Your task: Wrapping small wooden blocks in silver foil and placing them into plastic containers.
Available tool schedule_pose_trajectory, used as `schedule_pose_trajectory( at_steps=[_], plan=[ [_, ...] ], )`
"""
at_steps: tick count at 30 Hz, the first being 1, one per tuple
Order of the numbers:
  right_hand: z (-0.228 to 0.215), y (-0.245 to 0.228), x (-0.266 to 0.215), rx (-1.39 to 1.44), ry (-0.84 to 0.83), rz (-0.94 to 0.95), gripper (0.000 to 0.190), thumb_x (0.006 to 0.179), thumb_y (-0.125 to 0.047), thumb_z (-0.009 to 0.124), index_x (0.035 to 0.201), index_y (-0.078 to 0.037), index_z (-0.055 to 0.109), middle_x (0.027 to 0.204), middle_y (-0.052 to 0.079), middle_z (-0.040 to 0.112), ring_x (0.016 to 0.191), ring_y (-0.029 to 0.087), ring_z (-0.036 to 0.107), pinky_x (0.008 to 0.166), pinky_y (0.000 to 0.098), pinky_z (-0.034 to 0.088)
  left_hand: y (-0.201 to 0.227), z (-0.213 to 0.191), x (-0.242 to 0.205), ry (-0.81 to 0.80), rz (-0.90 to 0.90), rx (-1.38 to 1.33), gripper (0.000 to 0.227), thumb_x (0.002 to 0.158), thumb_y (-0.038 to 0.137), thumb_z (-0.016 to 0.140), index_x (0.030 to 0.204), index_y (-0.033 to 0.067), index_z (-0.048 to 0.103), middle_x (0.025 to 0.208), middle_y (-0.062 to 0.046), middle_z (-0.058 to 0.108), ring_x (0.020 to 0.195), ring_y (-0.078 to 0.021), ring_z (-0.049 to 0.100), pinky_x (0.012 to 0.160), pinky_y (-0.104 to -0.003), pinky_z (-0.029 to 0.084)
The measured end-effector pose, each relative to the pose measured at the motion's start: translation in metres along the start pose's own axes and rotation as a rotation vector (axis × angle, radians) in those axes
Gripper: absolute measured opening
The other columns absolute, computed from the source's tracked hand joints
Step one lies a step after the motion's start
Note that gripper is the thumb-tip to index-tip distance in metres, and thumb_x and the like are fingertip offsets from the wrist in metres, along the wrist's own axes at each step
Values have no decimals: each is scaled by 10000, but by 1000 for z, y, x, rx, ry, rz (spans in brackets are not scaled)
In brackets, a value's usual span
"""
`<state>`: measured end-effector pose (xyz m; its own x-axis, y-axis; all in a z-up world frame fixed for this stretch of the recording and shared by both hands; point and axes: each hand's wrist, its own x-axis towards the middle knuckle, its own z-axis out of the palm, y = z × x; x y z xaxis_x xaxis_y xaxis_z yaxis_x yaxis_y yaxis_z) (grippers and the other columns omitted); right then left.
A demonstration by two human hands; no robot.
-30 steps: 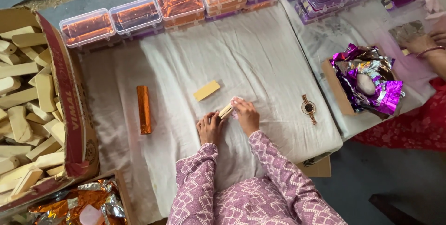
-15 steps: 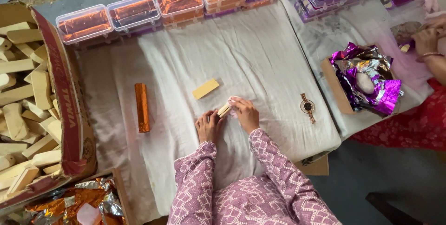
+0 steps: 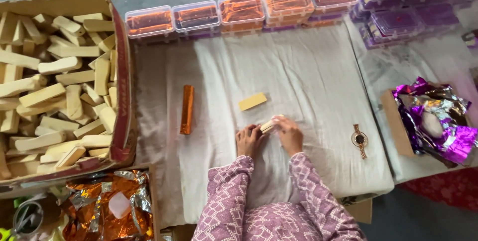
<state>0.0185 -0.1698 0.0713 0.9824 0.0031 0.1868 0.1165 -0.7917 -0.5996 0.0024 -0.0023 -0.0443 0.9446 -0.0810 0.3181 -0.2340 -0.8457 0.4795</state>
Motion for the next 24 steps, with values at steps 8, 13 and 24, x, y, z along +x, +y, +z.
schedule_pose_trajectory(
  at_steps=[8, 13, 24],
  plan=[
    [31, -5, -16, -166, 39, -37, 284, 884, -178, 699, 1160, -202, 759, 1272, -64, 709, 1015, 250, 658, 893, 378, 564, 6, -4, 3, -25, 3, 44, 458, 937, 429, 682, 1305, 162, 627, 1286, -28, 587, 1153, -216, 558, 1009, -432, 401],
    [15, -26, -16, -58, -56, -109, 308, 933, -185, 646, 1222, -234, 741, 1310, -78, 693, 996, 238, 660, 851, 355, 574, 3, -4, 4, 16, 25, 39, 434, 935, 425, 673, 1268, 151, 627, 1290, -15, 590, 1174, -214, 562, 1024, -434, 397],
    [23, 11, -4, -125, -5, -60, 272, 848, -176, 721, 1106, -225, 789, 1223, -59, 735, 1031, 222, 686, 879, 363, 566, 0, 1, 3, -13, 12, -186, 395, 909, 253, 744, 1239, 115, 577, 1207, -55, 651, 1005, -272, 647, 893, -387, 473]
  ],
)
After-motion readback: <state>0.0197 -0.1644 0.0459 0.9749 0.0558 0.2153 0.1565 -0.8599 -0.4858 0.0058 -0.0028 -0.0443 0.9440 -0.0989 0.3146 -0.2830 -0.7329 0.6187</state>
